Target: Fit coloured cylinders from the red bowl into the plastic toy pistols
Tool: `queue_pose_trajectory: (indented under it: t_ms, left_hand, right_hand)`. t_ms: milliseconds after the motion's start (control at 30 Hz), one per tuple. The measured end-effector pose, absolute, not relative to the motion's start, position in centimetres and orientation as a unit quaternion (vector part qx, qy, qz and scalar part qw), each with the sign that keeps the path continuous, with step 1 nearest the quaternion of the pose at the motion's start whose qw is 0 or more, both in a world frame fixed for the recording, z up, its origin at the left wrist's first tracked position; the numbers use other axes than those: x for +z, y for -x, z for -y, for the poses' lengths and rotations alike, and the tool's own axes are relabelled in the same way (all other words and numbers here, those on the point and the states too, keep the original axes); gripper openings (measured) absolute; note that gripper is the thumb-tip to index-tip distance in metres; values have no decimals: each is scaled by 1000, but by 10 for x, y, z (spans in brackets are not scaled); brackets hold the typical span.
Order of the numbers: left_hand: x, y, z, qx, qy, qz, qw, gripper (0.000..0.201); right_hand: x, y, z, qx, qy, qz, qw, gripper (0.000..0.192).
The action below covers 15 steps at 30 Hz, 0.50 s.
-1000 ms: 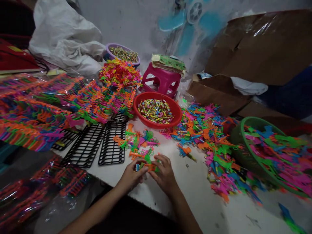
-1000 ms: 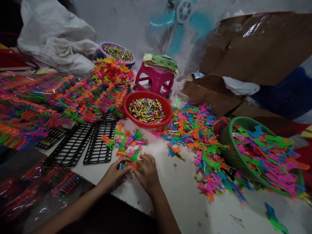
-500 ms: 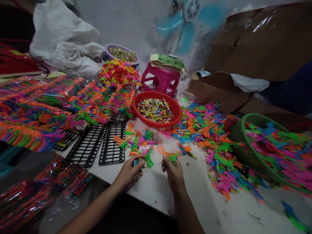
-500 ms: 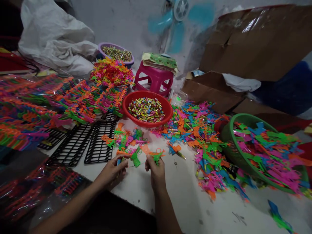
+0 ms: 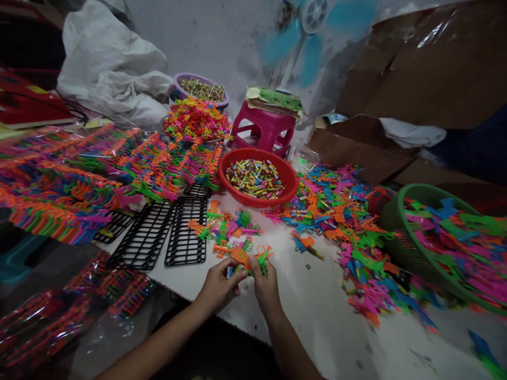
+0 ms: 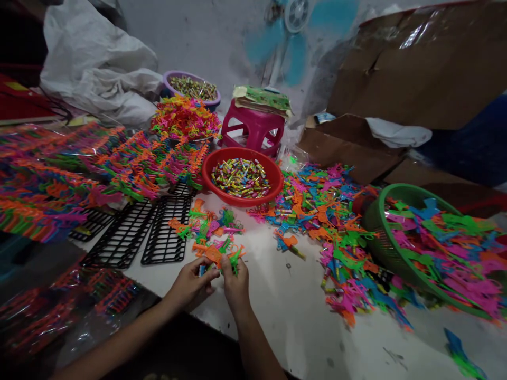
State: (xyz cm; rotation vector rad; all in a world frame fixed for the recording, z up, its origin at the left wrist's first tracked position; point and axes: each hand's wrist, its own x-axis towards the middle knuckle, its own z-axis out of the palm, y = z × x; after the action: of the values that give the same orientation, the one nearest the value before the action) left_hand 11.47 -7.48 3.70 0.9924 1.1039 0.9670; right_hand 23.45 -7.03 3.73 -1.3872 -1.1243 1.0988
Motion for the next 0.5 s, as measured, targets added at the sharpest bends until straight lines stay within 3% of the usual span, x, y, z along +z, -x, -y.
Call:
queue_pose_trajectory:
  t_ms: [133, 367, 500]
  left_hand:
    - [38, -114, 79, 416, -459, -514, 594, 25]
    - [43, -118, 77, 411, -385, -452, 692, 33]
    - [48, -114, 74, 404, -371, -442, 710, 31]
  right_hand:
    - [41, -232, 74, 433, 583, 480, 492, 29]
    - [40, -224, 77, 502, 532, 407, 547, 28]
    - [43, -227, 81, 497, 531, 469, 502, 29]
